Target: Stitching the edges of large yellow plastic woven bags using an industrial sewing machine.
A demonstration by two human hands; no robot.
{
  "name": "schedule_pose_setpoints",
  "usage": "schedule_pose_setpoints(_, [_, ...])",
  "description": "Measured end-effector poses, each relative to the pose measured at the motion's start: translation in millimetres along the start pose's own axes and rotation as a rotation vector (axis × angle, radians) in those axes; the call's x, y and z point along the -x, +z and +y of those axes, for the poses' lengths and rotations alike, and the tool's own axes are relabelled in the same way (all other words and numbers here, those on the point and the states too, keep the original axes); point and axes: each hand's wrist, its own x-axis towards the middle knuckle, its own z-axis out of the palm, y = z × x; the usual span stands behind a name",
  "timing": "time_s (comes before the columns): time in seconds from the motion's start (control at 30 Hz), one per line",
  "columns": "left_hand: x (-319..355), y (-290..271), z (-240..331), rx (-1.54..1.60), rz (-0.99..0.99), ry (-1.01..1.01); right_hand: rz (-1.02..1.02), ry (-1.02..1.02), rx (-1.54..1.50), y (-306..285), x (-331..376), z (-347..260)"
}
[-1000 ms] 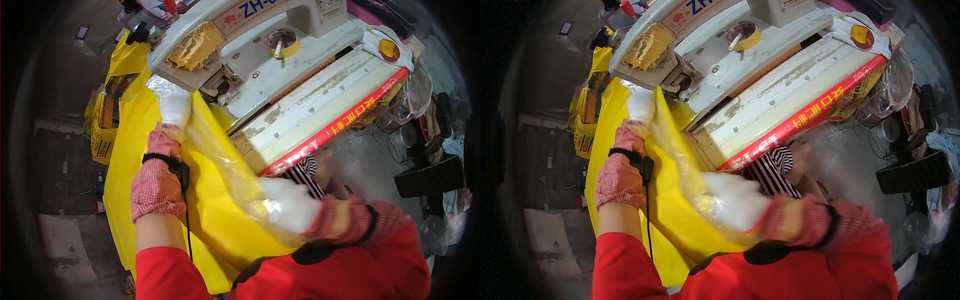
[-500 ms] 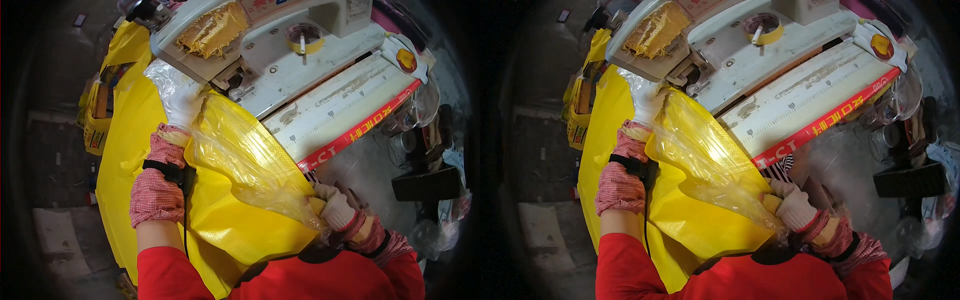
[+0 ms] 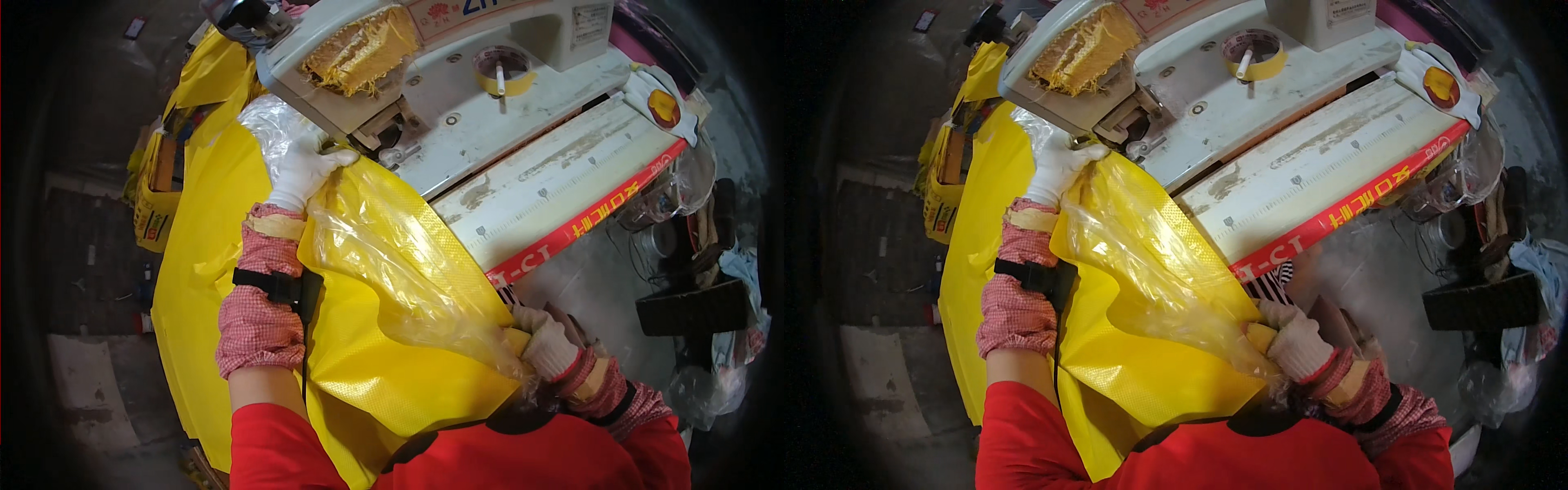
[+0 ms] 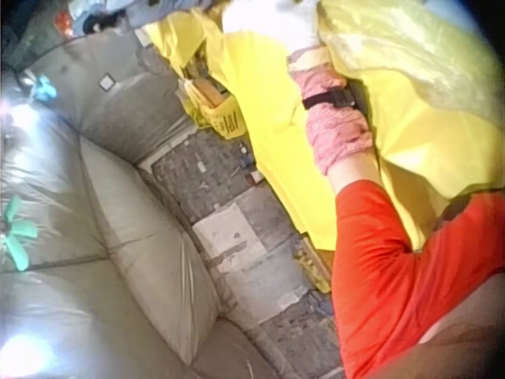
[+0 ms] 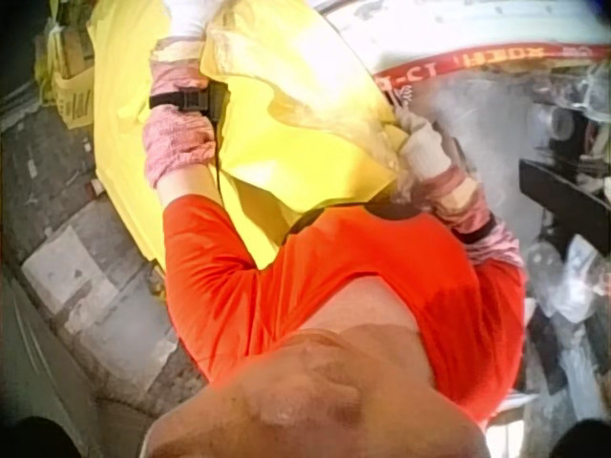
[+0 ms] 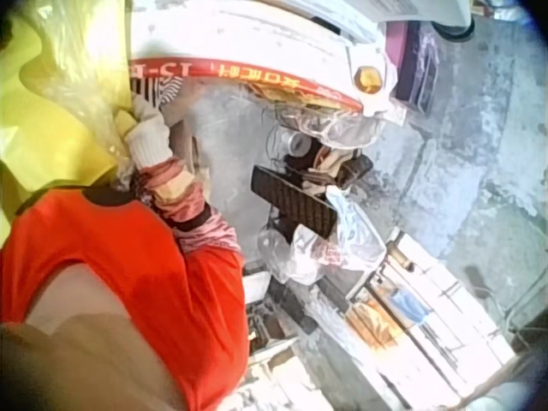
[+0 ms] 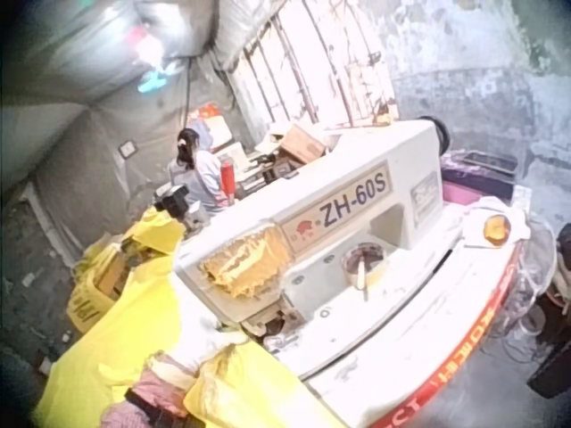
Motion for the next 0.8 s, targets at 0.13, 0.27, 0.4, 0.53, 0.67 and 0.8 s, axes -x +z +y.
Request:
schedule_pose_setpoints(0.13, [-9,9,-21,0.023,0.102,0.158,-0.02,-0.06,-0.084,5,2,-2])
schedule_pose_setpoints(0.27, [-9,11,-32,-0.134,0.209,0.383,-0.054,-0.065,-0.165,9,5,-6])
schedule_pose_setpoints(0.4, [-6,13,-27,-0.123,0.232,0.347,-0.079,-0.09,-0.047,10,9,-13])
schedule_pose_setpoints(0.53, [-1,15,-11,-0.098,0.241,0.449,0.021,-0.178,0.123,14,15,-20])
schedule_pose_setpoints(0.67, [-2,14,2,0.16,0.064,-0.115,0.145,-0.49,0.712,17,22,-23])
schedule_pose_setpoints(0.8, [4,5,8,-0.095,-0.021,-0.099,0.182,-0.402,0.949,17,24,-22])
